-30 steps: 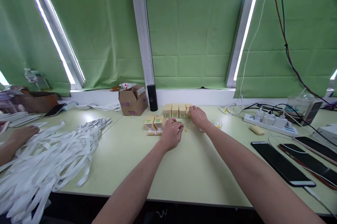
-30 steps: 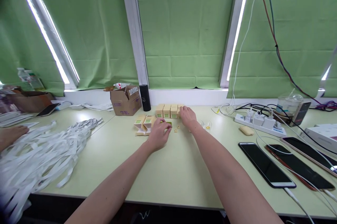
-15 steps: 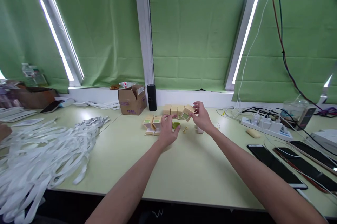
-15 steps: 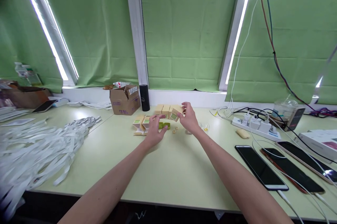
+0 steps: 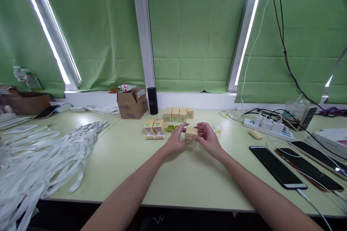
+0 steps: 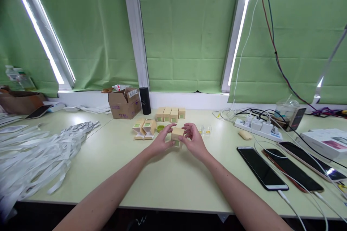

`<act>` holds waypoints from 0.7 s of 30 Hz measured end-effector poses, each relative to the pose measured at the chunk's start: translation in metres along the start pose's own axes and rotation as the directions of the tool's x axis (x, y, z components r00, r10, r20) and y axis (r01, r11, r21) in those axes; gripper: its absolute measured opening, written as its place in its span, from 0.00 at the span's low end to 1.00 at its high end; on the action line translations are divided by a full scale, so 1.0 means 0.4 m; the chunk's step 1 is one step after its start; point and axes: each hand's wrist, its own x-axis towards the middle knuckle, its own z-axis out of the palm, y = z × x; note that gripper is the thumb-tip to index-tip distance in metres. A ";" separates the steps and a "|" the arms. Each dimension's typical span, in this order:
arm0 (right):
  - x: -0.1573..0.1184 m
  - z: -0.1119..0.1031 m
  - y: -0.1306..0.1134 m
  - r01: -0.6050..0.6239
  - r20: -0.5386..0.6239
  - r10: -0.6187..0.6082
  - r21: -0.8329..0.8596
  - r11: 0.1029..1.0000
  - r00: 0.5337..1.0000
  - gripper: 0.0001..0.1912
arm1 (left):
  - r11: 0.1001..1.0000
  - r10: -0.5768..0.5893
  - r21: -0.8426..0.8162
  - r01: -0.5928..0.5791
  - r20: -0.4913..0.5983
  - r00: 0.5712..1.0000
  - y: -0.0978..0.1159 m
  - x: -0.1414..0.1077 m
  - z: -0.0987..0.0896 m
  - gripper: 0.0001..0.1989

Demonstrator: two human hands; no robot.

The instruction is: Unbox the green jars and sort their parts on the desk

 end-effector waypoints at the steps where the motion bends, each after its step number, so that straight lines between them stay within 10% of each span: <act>1: -0.004 0.000 0.002 0.011 0.029 -0.010 -0.043 0.999 1.000 0.29 | 1.000 -0.023 0.018 0.023 0.007 1.000 0.000 0.000 0.001 0.38; 10: -0.013 -0.019 0.038 0.074 0.173 -0.032 -0.246 0.966 0.984 0.31 | 0.992 -0.048 0.118 0.042 0.047 0.998 0.003 0.003 -0.014 0.35; 21: 0.012 -0.060 0.036 -0.031 -0.071 -0.007 -0.525 0.850 0.997 0.17 | 0.989 0.032 0.149 -0.017 -0.096 0.995 0.003 0.012 -0.029 0.19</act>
